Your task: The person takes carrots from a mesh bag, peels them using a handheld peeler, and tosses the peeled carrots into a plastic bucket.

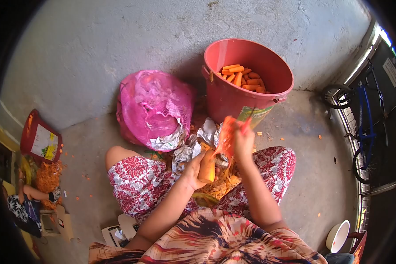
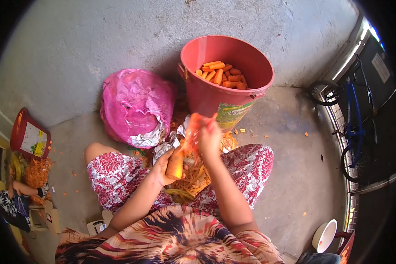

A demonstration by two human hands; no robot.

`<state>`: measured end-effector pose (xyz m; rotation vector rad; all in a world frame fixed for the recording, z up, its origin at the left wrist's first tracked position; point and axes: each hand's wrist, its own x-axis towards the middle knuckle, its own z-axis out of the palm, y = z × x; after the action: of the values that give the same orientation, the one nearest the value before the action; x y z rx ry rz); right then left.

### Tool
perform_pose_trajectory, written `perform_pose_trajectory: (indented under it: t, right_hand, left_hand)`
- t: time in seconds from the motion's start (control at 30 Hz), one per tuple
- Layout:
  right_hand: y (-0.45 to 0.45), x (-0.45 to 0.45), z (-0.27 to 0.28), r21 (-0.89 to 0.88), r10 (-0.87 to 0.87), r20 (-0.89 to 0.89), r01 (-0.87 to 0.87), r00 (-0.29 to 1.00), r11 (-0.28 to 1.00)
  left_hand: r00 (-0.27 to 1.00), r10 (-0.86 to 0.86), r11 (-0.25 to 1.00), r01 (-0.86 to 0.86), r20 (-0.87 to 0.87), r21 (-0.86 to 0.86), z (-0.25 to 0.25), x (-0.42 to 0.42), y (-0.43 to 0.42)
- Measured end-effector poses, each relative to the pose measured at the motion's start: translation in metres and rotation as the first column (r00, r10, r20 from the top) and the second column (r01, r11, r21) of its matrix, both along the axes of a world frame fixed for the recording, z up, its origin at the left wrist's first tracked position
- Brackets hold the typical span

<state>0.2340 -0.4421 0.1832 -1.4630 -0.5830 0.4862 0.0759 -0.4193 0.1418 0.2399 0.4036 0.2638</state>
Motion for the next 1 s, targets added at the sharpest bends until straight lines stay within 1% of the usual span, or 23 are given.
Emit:
perform_pose_trajectory:
  t: [0.03,0.1,0.13,0.23,0.33,0.43,0.47,0.5,0.57,0.6,0.67,0.7,0.77,0.83,0.87,0.9,0.97,1.0]
  right_hand:
    - [-0.005,-0.019,0.005,-0.009,0.050,-0.100,-0.051,0.994,0.999]
    - [-0.011,-0.037,0.010,-0.026,0.069,0.090,-0.067,0.994,0.997]
    - [-0.013,-0.038,0.008,-0.060,0.093,0.123,-0.086,0.988,0.995]
    - [-0.013,-0.038,0.008,-0.099,0.075,0.192,-0.057,0.978,0.993]
    - [-0.008,-0.030,-0.007,-0.198,0.097,0.230,-0.051,0.968,0.979]
    - [0.013,0.013,-0.039,-0.019,-0.134,0.254,0.143,0.958,0.990]
    - [0.019,0.029,-0.036,-0.057,-0.237,0.348,0.273,0.907,0.960]
    - [0.021,0.041,-0.032,-0.082,-0.328,0.442,0.402,0.835,0.912]
    - [0.021,0.048,-0.029,-0.053,-0.297,0.277,0.323,0.914,0.945]
    - [0.021,0.048,-0.025,-0.033,-0.271,0.192,0.282,0.943,0.959]
    - [0.013,0.020,-0.011,-0.027,-0.130,0.083,0.132,0.988,0.991]
    - [0.008,0.004,-0.003,-0.017,-0.059,0.032,0.059,0.998,0.998]
    - [-0.001,-0.020,0.005,-0.144,0.057,-0.026,-0.060,0.998,0.988]
    - [-0.004,-0.033,0.002,-0.109,0.088,0.133,-0.074,0.987,0.991]
    - [-0.007,-0.036,0.006,-0.178,0.078,0.238,-0.036,0.968,0.983]
    - [-0.007,-0.037,0.006,-0.169,0.077,0.218,-0.040,0.973,0.985]
    - [-0.006,-0.038,0.005,-0.151,0.077,0.181,-0.050,0.980,0.987]
    - [-0.006,-0.038,0.004,-0.147,0.067,0.223,-0.034,0.973,0.989]
  left_hand:
    - [0.998,0.052,0.997,-0.053,-0.019,-0.047,0.000,0.006,0.000]
    - [0.986,0.151,0.978,-0.159,-0.071,-0.134,0.000,0.018,0.003]
    - [0.991,0.131,0.981,-0.132,-0.016,-0.141,-0.004,0.018,0.005]
    - [0.991,0.119,0.979,-0.127,-0.054,-0.161,-0.004,0.019,0.002]
    - [0.988,0.068,0.996,-0.076,-0.138,-0.051,0.004,0.018,0.000]
    - [0.987,-0.144,0.987,0.148,-0.068,0.057,-0.005,0.005,-0.003]
    - [0.979,-0.145,0.983,0.159,-0.140,0.096,0.003,0.003,-0.007]
    - [0.981,-0.152,0.983,0.163,-0.124,0.084,0.008,0.002,-0.011]
    - [0.982,-0.164,0.983,0.171,-0.093,0.064,0.013,0.000,-0.013]
    - [0.985,-0.138,0.989,0.142,-0.104,0.037,0.011,0.000,-0.010]
    - [0.988,-0.088,0.996,0.086,-0.125,-0.018,0.004,0.002,0.000]
    - [0.990,-0.055,0.998,0.055,-0.133,0.000,0.006,0.005,0.002]
    - [0.988,0.011,0.999,-0.006,-0.153,0.033,0.007,0.007,0.005]
    - [0.992,0.074,0.997,-0.077,-0.099,-0.023,0.005,0.012,0.006]
    - [0.992,0.106,0.993,-0.110,-0.074,-0.052,0.004,0.015,0.006]
    - [0.989,0.140,0.986,-0.143,-0.048,-0.083,0.003,0.016,0.005]
    - [0.984,0.144,0.985,-0.153,-0.102,-0.084,0.004,0.015,0.005]
    - [0.980,0.148,0.984,-0.160,-0.136,-0.081,0.004,0.017,0.004]
